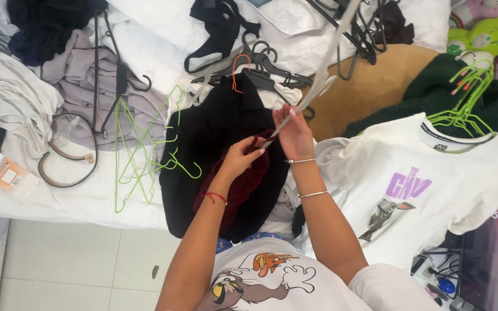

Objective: The person hangs several garments on hangers while standing in a bedroom. They place a white t-shirt, a white top, a maroon top, a black top, and a white blouse onto hangers and arrange them on a bed. The person also ties the front laces of the white blouse after hanging it.

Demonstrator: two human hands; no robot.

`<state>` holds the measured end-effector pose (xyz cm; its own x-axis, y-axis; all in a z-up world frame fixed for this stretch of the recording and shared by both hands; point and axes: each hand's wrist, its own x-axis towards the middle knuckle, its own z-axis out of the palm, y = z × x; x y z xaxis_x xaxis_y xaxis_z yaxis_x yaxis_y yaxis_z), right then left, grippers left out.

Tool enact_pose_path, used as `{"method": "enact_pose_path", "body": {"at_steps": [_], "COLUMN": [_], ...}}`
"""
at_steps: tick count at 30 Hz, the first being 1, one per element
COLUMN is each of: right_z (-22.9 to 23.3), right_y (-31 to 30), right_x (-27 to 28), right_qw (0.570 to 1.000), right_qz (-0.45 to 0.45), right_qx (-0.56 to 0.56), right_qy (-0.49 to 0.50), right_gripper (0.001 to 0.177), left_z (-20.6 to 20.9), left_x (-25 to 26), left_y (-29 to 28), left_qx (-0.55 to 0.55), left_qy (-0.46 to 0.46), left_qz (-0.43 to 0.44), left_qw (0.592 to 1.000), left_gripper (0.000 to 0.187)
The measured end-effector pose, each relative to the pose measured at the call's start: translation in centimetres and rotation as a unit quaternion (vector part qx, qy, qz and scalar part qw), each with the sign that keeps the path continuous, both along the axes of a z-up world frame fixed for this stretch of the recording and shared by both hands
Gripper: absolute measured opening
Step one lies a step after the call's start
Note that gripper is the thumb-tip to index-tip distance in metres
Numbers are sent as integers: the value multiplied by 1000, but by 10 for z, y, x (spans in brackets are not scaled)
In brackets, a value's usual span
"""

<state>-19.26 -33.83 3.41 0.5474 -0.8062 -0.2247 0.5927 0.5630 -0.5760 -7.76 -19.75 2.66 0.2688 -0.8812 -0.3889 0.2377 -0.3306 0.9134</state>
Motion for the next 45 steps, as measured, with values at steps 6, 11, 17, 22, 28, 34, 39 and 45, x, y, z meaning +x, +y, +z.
{"method": "enact_pose_path", "body": {"at_steps": [6,11,17,22,28,34,39,45], "right_z": [19,18,60,68,55,54,56,46], "right_y": [4,-2,-2,-10,12,21,-15,-18], "right_x": [-17,-29,-25,-24,6,19,2,4], "right_qw": [995,994,993,983,965,963,951,965], "right_qz": [64,4,-56,-91,-165,-209,-295,-252], "right_qx": [82,55,7,-58,-126,-82,-27,0], "right_qy": [3,94,108,146,162,149,82,72], "right_gripper": [2,6,7,10,13,16,15,17], "left_z": [7,37,39,50,2,-10,7,-7], "left_x": [5,-3,-9,-7,-23,-17,2,-7], "left_y": [5,10,12,17,1,1,4,0], "left_qx": [19,6,89,83,33,79,62,60], "left_qy": [-94,-79,-147,-160,-102,-166,-90,-104], "left_qz": [-13,-58,-166,-67,-5,89,123,133], "left_qw": [995,995,971,981,994,979,986,984], "left_gripper": [31,14,48,35,24,21,18,14]}}
